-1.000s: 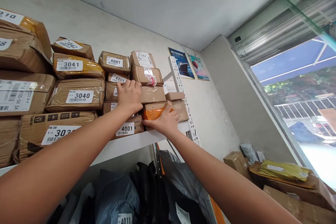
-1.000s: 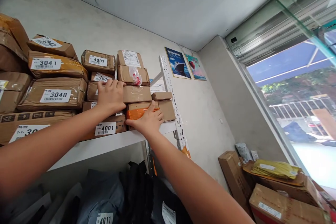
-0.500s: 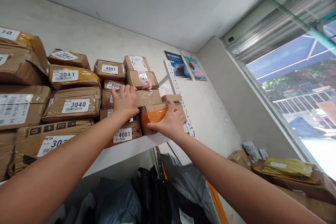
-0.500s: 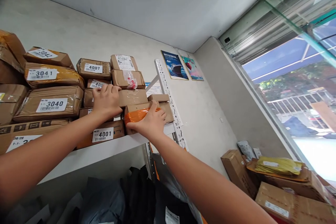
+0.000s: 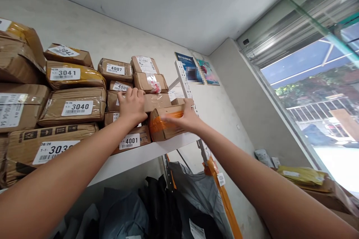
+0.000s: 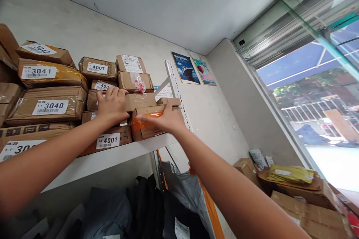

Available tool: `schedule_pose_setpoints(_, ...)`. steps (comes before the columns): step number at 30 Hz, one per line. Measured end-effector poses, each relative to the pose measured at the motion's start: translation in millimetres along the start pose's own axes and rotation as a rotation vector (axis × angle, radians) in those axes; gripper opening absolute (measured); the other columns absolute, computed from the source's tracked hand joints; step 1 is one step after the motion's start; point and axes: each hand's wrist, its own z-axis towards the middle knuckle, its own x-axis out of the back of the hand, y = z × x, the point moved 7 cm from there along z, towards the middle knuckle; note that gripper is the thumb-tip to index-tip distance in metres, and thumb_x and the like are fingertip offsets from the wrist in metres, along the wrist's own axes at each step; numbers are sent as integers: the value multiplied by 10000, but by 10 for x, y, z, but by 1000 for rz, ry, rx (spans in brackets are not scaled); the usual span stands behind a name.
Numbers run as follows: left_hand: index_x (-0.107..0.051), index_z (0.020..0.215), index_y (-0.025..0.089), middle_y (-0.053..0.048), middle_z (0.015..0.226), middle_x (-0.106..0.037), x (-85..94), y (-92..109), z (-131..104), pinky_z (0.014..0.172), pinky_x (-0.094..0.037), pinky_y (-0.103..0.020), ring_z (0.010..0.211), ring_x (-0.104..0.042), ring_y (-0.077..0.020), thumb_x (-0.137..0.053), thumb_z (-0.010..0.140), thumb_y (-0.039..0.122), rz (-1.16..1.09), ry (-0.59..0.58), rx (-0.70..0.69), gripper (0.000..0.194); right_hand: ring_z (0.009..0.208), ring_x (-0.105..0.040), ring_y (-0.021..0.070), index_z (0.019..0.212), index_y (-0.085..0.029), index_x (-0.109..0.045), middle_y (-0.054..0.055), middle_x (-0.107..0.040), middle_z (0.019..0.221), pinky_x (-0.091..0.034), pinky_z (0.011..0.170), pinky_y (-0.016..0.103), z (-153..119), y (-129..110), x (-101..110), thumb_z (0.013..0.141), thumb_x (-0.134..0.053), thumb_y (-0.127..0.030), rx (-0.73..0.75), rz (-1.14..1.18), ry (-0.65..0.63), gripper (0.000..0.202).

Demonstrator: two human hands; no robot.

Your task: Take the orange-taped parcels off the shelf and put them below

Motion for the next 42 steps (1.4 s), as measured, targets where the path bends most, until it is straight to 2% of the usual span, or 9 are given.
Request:
schedule_pose_setpoints(3,-495,1222,143,-177,1236,-559,2,1,-5,946,-343,-478,1192,-437,-340,-595,674,172,2,1,-4,557,1104,-612,329,1315,-170,-479,185,-589,1258,-513,929,462,201,327,156,821,-463,-767,-135,210,-52,776)
schedule_pose_setpoints(7,-499,1222,139,-173,1228,-564,5,-1,-8,940,-349,-474,1183,-438,-334,-586,684,174,11,10,-10,546,780,-664,240,911,-169,-592,122,-655,900,-560,743,361,273,716,141,928,-262,-703,-248,295,-120,628)
schedule_pose_setpoints(16,-494,1226,139,-174,1237,-565,-3,16,-1,948,-345,-479,1185,-436,-330,-581,678,182,10,8,-13,557,946,-667,268,1190,-203,-596,110,-686,1076,-530,713,363,337,758,-58,902,-292,-772,-194,338,-112,707)
schedule_pose_setpoints(22,-495,1223,140,-178,1231,-566,7,15,-13,947,-336,-471,1187,-435,-332,-563,677,171,3,7,-15,551,632,-586,176,775,-169,-606,11,-600,707,-493,628,323,626,654,160,980,-476,-569,-159,216,64,467)
schedule_pose_setpoints(31,-488,1236,114,-174,1230,-553,-8,20,-9,943,-323,-469,1190,-427,-337,-572,687,170,10,1,-19,558,733,-622,177,903,-147,-622,15,-634,848,-542,689,338,776,489,88,958,-617,-394,-74,146,149,253)
schedule_pose_setpoints(35,-485,1233,116,-174,1225,-556,-10,15,-7,945,-322,-473,1188,-430,-341,-578,680,172,9,16,-22,564,1051,-600,276,1154,-135,-550,136,-618,1108,-478,958,442,353,300,201,940,-569,-494,4,98,272,419)
schedule_pose_setpoints(37,-484,1232,111,-174,1221,-557,-14,22,-4,946,-320,-478,1186,-433,-345,-576,682,166,5,20,-38,560,1276,-462,337,1326,-188,-455,180,-508,1330,-370,1092,500,103,94,195,774,-740,-583,139,-2,264,736)
schedule_pose_setpoints(40,-484,1229,106,-177,1220,-554,-8,29,-4,948,-316,-484,1191,-435,-348,-571,683,147,-2,39,-47,554,1465,-107,437,1498,-226,-270,216,-200,1583,-191,1161,644,-141,-215,-47,490,-910,-624,436,-388,-6,1258)
schedule_pose_setpoints(42,-484,1225,105,-180,1220,-552,-3,31,-8,947,-315,-485,1192,-436,-351,-576,678,143,-2,51,-45,556,1469,-50,453,1533,-210,-179,203,-151,1611,-100,1156,714,-221,-294,-226,402,-973,-540,627,-621,-211,1421)
